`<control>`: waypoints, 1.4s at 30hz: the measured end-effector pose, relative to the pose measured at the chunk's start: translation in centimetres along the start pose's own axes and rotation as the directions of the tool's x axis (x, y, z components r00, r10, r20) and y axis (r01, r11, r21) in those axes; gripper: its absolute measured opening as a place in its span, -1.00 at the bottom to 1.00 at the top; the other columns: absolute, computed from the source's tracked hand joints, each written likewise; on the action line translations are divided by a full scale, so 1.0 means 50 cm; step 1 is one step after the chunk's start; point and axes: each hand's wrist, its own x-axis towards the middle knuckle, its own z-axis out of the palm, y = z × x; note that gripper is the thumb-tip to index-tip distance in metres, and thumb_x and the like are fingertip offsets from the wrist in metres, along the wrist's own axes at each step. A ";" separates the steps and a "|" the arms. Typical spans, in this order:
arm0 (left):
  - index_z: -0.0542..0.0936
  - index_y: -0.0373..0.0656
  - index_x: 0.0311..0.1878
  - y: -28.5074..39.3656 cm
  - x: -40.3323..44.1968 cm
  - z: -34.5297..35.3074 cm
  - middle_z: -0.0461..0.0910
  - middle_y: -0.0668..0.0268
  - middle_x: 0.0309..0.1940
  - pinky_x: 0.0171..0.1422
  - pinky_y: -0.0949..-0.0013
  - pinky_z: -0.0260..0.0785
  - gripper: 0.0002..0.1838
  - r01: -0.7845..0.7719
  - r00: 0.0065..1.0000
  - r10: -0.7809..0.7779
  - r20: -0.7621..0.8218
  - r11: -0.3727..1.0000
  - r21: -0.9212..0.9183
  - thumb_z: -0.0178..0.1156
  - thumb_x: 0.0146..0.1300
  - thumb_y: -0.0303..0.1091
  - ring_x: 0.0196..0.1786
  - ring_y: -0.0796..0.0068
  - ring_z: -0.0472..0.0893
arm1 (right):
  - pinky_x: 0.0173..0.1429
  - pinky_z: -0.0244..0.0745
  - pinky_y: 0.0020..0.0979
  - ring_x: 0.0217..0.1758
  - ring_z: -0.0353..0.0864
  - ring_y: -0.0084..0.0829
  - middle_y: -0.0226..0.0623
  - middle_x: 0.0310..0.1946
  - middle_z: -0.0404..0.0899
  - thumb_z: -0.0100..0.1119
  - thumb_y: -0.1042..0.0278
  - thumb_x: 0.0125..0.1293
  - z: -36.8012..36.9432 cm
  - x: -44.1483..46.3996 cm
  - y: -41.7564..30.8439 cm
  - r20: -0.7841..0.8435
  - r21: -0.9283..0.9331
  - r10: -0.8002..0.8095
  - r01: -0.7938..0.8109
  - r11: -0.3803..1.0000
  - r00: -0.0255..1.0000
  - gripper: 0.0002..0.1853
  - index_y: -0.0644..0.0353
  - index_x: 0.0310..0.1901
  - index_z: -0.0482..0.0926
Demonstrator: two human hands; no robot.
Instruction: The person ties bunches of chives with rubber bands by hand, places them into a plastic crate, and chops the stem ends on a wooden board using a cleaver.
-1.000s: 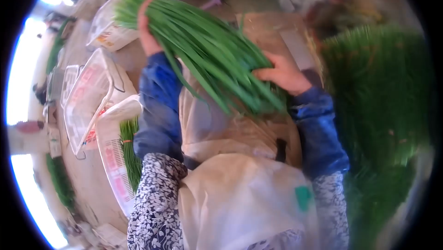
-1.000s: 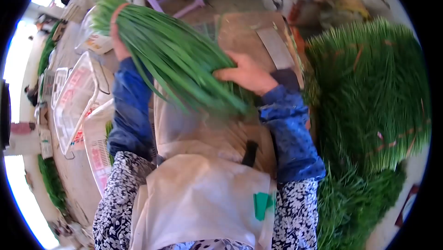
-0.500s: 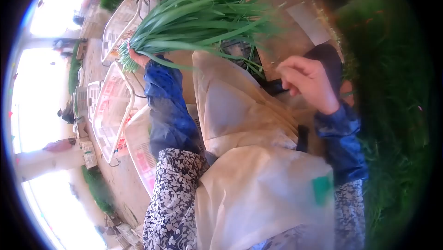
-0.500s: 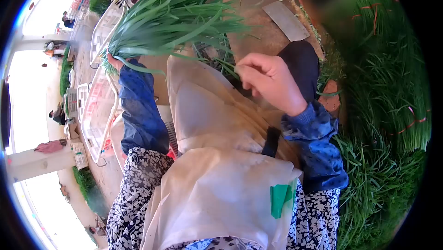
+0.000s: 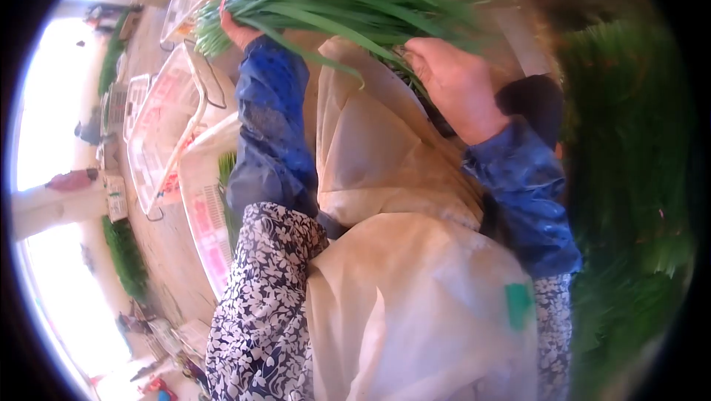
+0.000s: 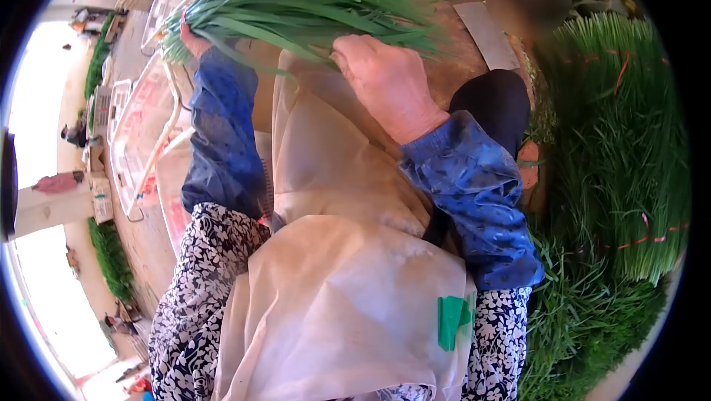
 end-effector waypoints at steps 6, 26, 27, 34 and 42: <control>0.61 0.03 0.01 -0.033 -0.024 0.029 0.64 0.29 -0.02 0.18 0.03 0.49 -0.63 -0.164 0.982 0.164 -0.090 0.986 0.013 0.13 0.26 0.01 0.03 0.17 0.60 | -0.31 0.57 -0.18 -0.34 0.66 -0.08 -0.18 -0.34 0.66 0.28 0.42 0.22 -0.027 -0.008 -0.011 0.127 0.086 0.162 -0.174 0.981 0.979 -0.76 0.16 -0.07 0.57; 0.61 0.00 0.00 -0.024 -0.076 0.054 0.64 0.29 -0.09 0.16 0.06 0.53 -0.69 -0.209 0.973 0.213 -0.092 0.977 0.048 0.09 0.32 -0.09 -0.01 0.22 0.63 | -0.31 0.60 -0.30 -0.41 0.69 -0.12 -0.03 -0.34 0.67 0.27 0.53 0.24 -0.019 -0.029 -0.029 0.323 0.310 0.260 -0.361 0.880 0.910 -0.75 0.29 -0.04 0.56; 0.60 0.00 0.00 -0.025 -0.080 0.055 0.64 0.30 -0.11 0.15 0.08 0.54 -0.70 -0.220 0.970 0.224 -0.095 0.974 0.053 0.08 0.32 -0.09 -0.02 0.23 0.63 | -0.33 0.58 -0.29 -0.43 0.69 -0.15 -0.03 -0.36 0.66 0.25 0.54 0.26 -0.019 -0.027 -0.025 0.295 0.241 0.190 -0.266 0.933 0.936 -0.77 0.29 -0.05 0.57; 0.51 -0.12 0.21 -0.041 -0.080 0.038 0.61 0.25 0.00 0.20 0.10 0.52 -0.49 -0.307 0.947 0.306 -0.097 0.952 0.007 0.07 0.37 0.03 0.05 0.24 0.62 | -0.53 0.36 -0.55 -0.61 0.45 -0.63 -0.38 -0.57 0.53 0.06 0.39 0.48 -0.016 -0.055 -0.016 0.358 0.569 0.756 -0.770 0.289 0.548 -0.83 0.26 -0.08 0.62; 0.47 -0.33 0.25 0.103 -0.070 0.099 0.60 0.13 0.05 0.18 0.21 0.52 -0.38 -0.380 0.925 0.362 0.119 0.901 0.210 0.32 0.12 -0.28 0.01 0.27 0.64 | -0.40 0.39 -0.62 -0.43 0.51 -0.63 -0.37 -0.34 0.64 0.10 0.43 0.46 -0.070 -0.045 0.052 0.192 0.381 0.744 -0.747 0.545 0.641 -0.73 0.27 0.12 0.60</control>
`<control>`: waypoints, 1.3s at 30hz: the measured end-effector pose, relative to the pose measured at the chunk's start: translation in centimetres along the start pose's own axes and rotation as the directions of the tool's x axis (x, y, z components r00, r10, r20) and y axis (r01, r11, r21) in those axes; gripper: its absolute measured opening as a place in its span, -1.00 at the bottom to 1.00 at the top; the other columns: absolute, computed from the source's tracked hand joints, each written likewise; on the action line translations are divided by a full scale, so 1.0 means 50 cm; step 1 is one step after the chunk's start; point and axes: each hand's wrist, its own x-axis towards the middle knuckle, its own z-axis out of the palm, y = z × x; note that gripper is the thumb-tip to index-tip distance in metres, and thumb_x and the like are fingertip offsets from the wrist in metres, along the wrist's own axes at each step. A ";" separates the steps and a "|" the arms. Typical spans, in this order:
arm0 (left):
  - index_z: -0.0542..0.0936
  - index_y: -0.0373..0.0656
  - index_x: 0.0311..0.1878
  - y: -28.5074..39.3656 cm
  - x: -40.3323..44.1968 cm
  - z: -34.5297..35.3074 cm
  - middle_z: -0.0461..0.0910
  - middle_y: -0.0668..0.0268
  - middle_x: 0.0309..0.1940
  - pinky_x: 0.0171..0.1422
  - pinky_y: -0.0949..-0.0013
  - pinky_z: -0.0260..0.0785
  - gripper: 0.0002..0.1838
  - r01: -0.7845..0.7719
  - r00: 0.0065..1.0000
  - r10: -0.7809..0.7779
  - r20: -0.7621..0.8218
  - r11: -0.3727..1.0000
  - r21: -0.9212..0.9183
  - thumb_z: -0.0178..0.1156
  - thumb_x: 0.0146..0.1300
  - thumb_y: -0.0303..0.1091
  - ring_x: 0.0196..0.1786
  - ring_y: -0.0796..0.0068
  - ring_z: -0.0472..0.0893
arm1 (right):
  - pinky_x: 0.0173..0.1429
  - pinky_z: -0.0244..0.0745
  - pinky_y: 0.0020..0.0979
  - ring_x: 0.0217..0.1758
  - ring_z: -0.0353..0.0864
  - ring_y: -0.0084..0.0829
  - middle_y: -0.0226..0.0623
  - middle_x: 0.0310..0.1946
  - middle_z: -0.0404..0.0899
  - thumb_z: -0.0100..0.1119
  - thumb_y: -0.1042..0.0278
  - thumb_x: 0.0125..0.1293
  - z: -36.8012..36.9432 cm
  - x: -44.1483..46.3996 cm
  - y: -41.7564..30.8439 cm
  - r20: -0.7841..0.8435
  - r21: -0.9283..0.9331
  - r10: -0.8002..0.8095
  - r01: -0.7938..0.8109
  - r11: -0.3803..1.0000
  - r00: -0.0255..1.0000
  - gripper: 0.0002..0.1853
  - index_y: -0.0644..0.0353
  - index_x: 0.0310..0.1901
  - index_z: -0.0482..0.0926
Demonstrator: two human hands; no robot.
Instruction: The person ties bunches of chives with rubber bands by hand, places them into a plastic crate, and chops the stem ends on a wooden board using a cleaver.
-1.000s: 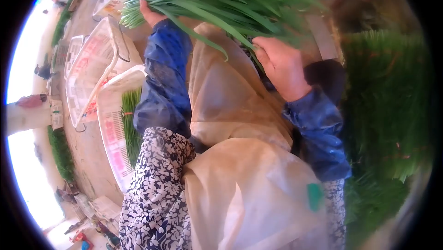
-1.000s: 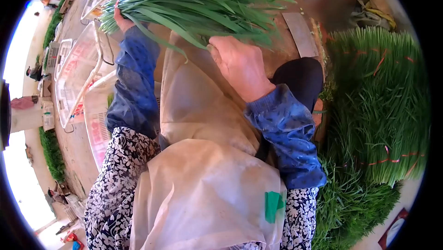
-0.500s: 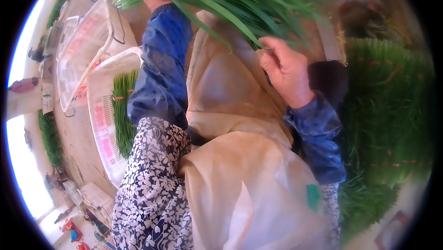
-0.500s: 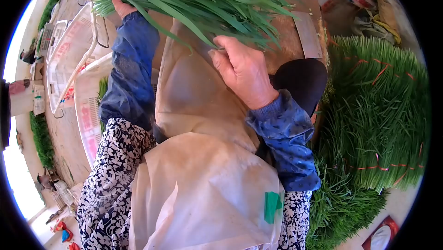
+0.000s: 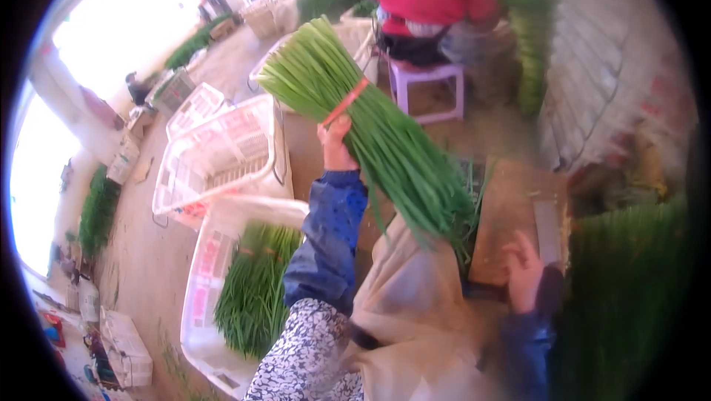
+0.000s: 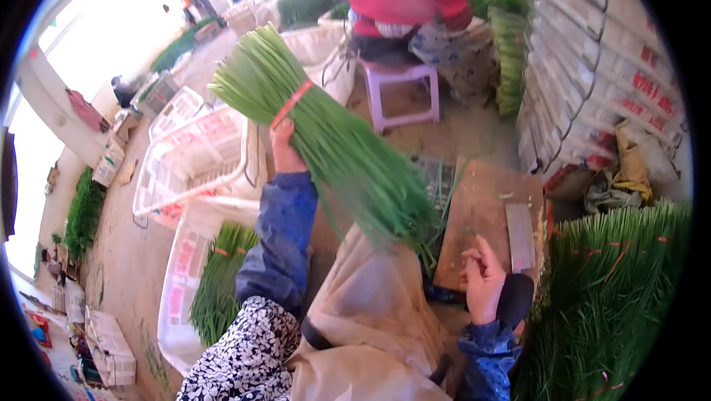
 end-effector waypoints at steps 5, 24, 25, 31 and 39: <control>0.51 -0.37 0.20 0.131 0.044 0.063 0.64 0.15 0.02 0.20 0.22 0.51 -0.32 -0.018 0.971 -0.041 0.236 0.970 0.243 0.44 -0.10 -0.53 0.03 0.31 0.64 | -0.23 0.48 -0.47 -0.28 0.59 -0.42 -0.21 -0.14 0.63 0.20 0.51 0.32 0.006 0.062 -0.001 0.223 -0.247 -0.517 0.561 0.790 0.826 -0.62 0.30 0.17 0.55; 0.40 -0.38 0.35 0.081 -0.182 0.095 0.61 0.13 0.16 0.34 0.29 0.36 0.01 0.567 -0.358 -0.904 0.234 -0.011 0.823 0.65 -0.29 -0.42 0.23 0.34 0.55 | 0.24 0.47 -0.39 0.27 0.46 -0.40 -0.25 0.28 0.43 0.27 0.76 0.05 0.035 -0.114 0.033 0.559 0.349 0.125 -0.369 0.861 0.820 0.01 0.21 0.55 0.00; 0.39 -0.37 0.35 0.081 -0.195 0.078 0.63 0.18 0.13 0.33 0.33 0.36 0.01 0.514 -0.341 -0.914 0.221 0.016 0.858 0.65 -0.27 -0.40 0.20 0.39 0.56 | 0.25 0.46 -0.38 0.24 0.48 -0.39 -0.22 0.27 0.44 0.15 0.78 0.07 0.011 -0.111 -0.004 0.553 0.420 0.225 -0.502 0.756 0.802 0.01 0.18 0.58 -0.07; 0.43 -0.34 0.27 0.087 -0.239 0.078 0.68 0.21 0.02 0.28 0.34 0.39 -0.14 0.319 -0.290 -0.948 0.132 0.034 0.947 0.58 -0.16 -0.34 0.10 0.43 0.60 | 0.25 0.41 -0.35 0.18 0.53 -0.31 -0.23 0.15 0.52 0.16 0.71 0.12 0.003 -0.036 -0.066 0.273 0.074 -0.399 0.395 0.916 0.875 -0.32 0.21 0.36 0.42; 0.37 -0.32 0.34 0.110 -0.241 0.079 0.67 0.15 0.01 0.30 0.33 0.37 -0.04 0.248 -0.185 -0.971 0.149 0.100 0.964 0.58 -0.20 -0.28 0.10 0.35 0.61 | 0.00 0.42 -0.29 -0.04 0.51 -0.29 -0.29 -0.19 0.49 0.15 0.36 0.03 0.069 -0.018 -0.071 0.571 -0.245 -0.703 0.905 0.348 0.424 -0.86 0.17 -0.35 0.53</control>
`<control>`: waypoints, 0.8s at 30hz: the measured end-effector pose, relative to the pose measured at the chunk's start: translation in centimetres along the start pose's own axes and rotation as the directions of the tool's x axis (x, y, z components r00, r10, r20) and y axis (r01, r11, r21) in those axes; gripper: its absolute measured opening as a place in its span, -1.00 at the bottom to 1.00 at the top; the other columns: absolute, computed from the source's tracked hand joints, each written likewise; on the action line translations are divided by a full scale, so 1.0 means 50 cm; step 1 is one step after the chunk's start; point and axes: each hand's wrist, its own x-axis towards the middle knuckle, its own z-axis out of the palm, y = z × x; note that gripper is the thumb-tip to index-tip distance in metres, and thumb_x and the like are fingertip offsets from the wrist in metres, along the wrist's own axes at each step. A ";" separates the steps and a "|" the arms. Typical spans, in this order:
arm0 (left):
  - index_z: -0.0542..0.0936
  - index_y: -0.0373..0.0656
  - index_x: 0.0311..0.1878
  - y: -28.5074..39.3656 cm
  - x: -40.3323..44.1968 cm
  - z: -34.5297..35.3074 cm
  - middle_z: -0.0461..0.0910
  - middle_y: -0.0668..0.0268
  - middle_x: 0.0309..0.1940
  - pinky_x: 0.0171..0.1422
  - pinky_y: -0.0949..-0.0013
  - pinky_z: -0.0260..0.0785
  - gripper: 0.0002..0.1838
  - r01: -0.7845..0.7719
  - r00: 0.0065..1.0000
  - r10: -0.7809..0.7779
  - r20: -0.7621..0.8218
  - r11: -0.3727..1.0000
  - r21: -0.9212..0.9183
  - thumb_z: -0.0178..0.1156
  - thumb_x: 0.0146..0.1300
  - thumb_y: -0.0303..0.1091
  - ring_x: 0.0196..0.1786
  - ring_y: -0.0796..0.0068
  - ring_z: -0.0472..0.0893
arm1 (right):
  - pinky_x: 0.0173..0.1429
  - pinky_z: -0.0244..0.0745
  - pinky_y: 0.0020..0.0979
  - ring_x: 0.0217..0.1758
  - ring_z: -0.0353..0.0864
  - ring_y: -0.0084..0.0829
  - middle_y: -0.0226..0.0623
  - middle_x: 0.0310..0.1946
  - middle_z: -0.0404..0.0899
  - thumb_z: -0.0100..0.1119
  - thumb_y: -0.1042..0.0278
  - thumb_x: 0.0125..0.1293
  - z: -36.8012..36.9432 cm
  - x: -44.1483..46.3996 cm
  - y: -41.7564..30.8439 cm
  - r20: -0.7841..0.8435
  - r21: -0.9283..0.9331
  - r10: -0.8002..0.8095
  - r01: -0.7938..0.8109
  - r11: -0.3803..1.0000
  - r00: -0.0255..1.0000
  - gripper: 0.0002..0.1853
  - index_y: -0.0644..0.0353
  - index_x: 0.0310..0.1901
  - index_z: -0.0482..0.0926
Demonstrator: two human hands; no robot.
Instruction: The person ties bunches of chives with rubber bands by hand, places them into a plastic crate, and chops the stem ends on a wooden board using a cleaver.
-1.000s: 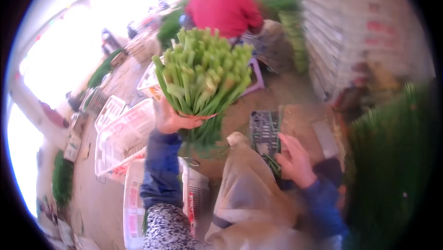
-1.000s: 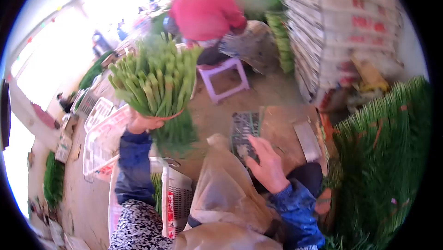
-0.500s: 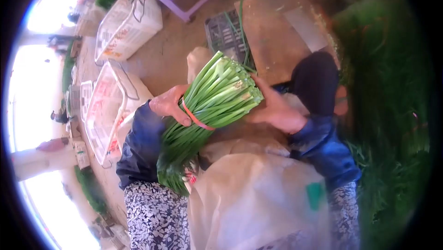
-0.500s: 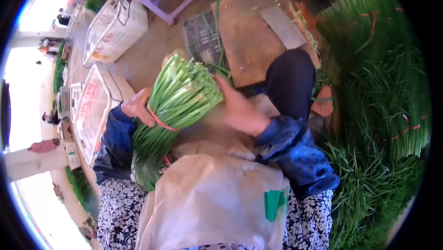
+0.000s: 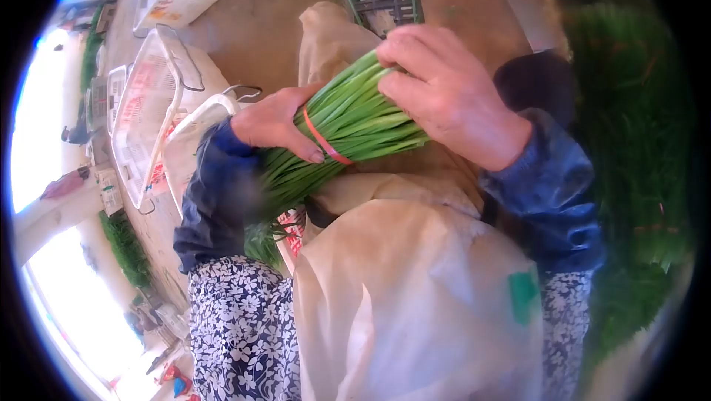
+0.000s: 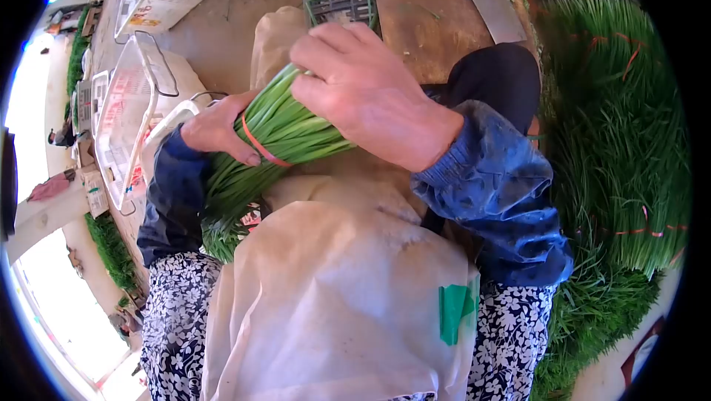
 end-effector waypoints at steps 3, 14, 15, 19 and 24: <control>0.20 -0.30 0.46 0.013 -0.038 0.050 0.48 -0.09 0.24 0.39 0.17 0.31 0.13 0.038 0.933 0.121 -0.339 0.903 0.427 0.58 -0.22 -0.21 0.25 -0.01 0.50 | -0.02 0.41 -0.30 -0.09 0.51 -0.29 -0.32 -0.26 0.47 0.15 0.35 0.03 -0.002 0.009 0.013 -0.087 -0.111 -0.081 0.071 0.991 0.993 -0.86 0.14 -0.34 0.53; 0.09 -0.33 0.52 0.017 -0.006 0.134 0.37 -0.07 0.34 0.38 0.10 0.29 0.33 0.110 0.736 0.397 -0.548 0.729 0.676 0.64 -0.41 -0.26 0.30 -0.08 0.44 | 0.10 0.51 -0.40 -0.02 0.68 -0.35 -0.23 -0.09 0.69 0.18 0.36 0.37 -0.207 -0.125 0.101 -0.180 -0.284 0.375 -0.413 0.865 0.909 -0.77 0.23 0.00 0.64; 0.07 -0.33 0.52 0.005 -0.003 0.127 0.38 -0.10 0.32 0.37 0.09 0.29 0.34 0.043 0.727 0.394 -0.562 0.791 0.610 0.64 -0.40 -0.27 0.29 -0.10 0.45 | 0.11 0.51 -0.41 -0.01 0.68 -0.37 -0.24 -0.08 0.70 0.19 0.35 0.39 -0.234 -0.177 0.113 -0.315 -0.275 0.485 -0.568 0.776 0.816 -0.76 0.22 0.02 0.64; -0.09 -0.30 0.57 0.005 -0.005 0.120 0.35 -0.13 0.38 0.48 0.11 0.19 0.47 0.058 0.756 0.322 -0.569 0.833 0.550 0.67 -0.40 -0.19 0.38 -0.14 0.41 | 0.07 0.53 -0.47 -0.07 0.68 -0.45 -0.28 -0.08 0.71 0.16 0.34 0.46 -0.370 -0.480 0.165 -0.448 -0.233 0.823 -0.934 0.270 0.349 -0.74 0.24 0.08 0.63; 0.02 -0.28 0.55 0.019 -0.003 0.138 0.43 -0.08 0.29 0.39 0.09 0.28 0.35 0.090 0.679 0.537 -0.500 0.615 0.784 0.64 -0.33 -0.25 0.29 -0.08 0.47 | 0.26 0.47 -0.41 0.13 0.61 -0.41 -0.23 0.08 0.64 0.16 0.43 0.42 -0.316 -0.535 0.094 -0.355 -0.323 0.822 -0.884 0.338 0.445 -0.69 0.24 0.17 0.59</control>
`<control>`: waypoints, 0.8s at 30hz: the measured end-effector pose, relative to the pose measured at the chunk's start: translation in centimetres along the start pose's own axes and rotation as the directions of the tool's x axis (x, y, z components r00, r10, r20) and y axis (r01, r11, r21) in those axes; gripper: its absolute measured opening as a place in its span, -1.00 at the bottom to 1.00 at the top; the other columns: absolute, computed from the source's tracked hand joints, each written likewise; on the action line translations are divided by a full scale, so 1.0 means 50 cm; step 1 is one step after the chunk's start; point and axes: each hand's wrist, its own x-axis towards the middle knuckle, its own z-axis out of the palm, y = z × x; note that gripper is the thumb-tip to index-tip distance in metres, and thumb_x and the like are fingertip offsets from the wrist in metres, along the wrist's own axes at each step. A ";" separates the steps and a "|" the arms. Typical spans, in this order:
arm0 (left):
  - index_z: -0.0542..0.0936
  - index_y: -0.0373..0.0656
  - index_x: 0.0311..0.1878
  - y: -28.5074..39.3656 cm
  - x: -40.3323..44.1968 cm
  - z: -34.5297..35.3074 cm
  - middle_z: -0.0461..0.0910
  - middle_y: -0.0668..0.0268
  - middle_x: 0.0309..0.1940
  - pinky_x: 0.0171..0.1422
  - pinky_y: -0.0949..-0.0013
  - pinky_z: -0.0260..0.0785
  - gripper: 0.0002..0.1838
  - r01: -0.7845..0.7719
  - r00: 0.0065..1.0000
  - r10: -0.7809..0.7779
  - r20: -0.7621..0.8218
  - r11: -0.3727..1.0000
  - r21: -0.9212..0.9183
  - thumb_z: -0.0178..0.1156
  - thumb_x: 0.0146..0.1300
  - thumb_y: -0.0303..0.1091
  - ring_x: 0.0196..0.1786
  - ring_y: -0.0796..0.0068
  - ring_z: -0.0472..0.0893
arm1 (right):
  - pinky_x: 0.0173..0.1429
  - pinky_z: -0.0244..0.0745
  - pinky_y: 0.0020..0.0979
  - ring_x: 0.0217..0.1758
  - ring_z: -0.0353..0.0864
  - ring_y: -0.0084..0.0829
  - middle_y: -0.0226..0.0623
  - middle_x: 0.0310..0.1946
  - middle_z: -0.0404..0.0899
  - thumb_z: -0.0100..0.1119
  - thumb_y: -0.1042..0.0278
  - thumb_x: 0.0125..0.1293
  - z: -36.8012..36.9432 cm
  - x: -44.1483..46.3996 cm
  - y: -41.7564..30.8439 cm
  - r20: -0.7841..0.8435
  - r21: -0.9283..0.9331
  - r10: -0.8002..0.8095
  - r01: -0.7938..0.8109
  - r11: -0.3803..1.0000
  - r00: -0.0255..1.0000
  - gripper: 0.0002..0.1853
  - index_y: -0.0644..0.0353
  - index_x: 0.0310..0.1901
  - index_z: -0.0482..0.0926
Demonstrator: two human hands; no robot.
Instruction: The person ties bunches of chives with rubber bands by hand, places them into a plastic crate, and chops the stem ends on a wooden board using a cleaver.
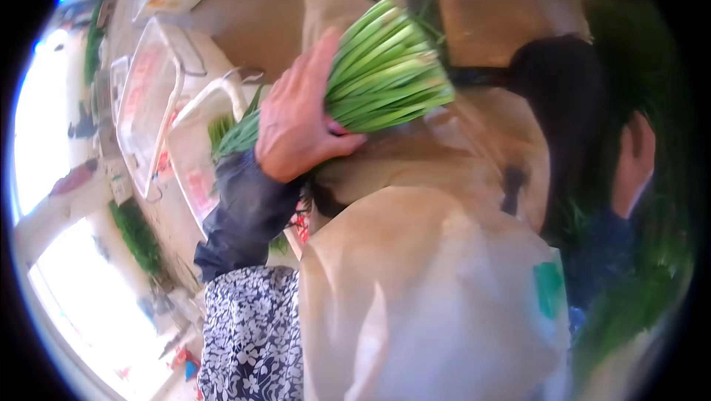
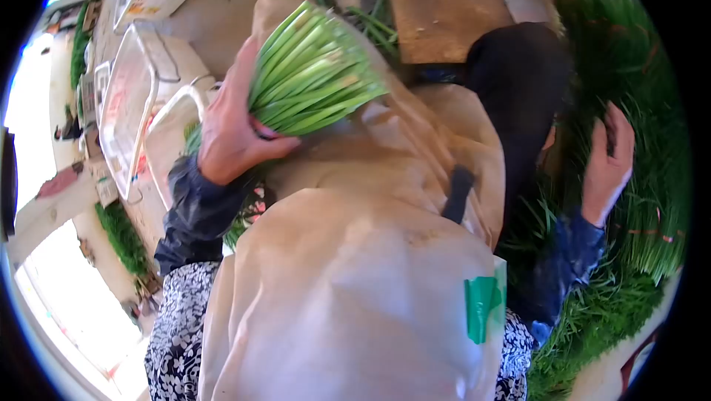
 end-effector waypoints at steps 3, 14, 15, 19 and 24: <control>-0.01 -0.23 0.58 -0.059 -0.025 -0.007 0.41 -0.02 0.34 0.42 0.17 0.29 0.32 0.339 0.940 -0.250 0.230 0.746 -0.574 0.61 -0.27 -0.34 0.32 0.13 0.49 | 0.24 0.48 -0.44 0.12 0.61 -0.44 -0.26 0.07 0.64 0.15 0.59 0.39 0.016 -0.027 -0.235 -0.119 0.349 0.000 0.042 0.936 0.993 -0.69 0.25 0.13 0.60; 0.01 -0.27 0.56 -0.014 -0.020 -0.009 0.37 -0.07 0.36 0.46 0.12 0.24 0.41 0.273 0.948 -0.237 0.215 0.949 -0.160 0.64 -0.43 -0.22 0.39 -0.02 0.40 | -0.02 0.50 -0.05 -0.07 0.56 0.11 0.07 -0.17 0.57 0.11 0.53 0.18 0.181 -0.032 -0.452 0.226 0.665 -0.391 0.152 0.731 0.892 -0.70 0.32 -0.02 0.54; 0.01 -0.27 0.56 -0.019 -0.022 -0.002 0.37 -0.07 0.36 0.46 0.12 0.24 0.41 0.271 0.945 -0.234 0.229 0.951 -0.151 0.64 -0.43 -0.22 0.39 -0.02 0.40 | -0.02 0.50 -0.05 -0.07 0.56 0.11 0.07 -0.17 0.57 0.11 0.53 0.18 0.190 -0.028 -0.451 0.230 0.671 -0.379 0.136 0.729 0.897 -0.70 0.32 -0.02 0.54; -0.01 -0.23 0.57 -0.058 -0.027 0.001 0.46 -0.01 0.28 0.37 0.18 0.36 0.39 0.377 0.922 -0.300 0.246 0.840 -0.389 0.64 -0.39 -0.29 0.28 0.11 0.53 | -0.06 0.54 -0.30 -0.17 0.64 -0.11 -0.06 -0.22 0.61 0.24 0.53 0.16 0.248 -0.039 -0.467 0.352 0.651 -0.469 0.149 0.745 0.810 -0.61 0.32 0.07 0.56; -0.02 -0.21 0.57 -0.074 -0.029 -0.011 0.46 0.05 0.29 0.41 0.20 0.33 0.38 0.447 0.893 -0.327 0.310 0.727 -0.521 0.64 -0.37 -0.30 0.31 0.23 0.50 | -0.25 0.47 -0.49 -0.35 0.57 -0.58 -0.31 -0.33 0.63 0.25 0.45 0.23 0.279 -0.037 -0.511 0.616 0.787 -0.486 -0.471 0.398 0.620 -0.64 0.36 0.06 0.57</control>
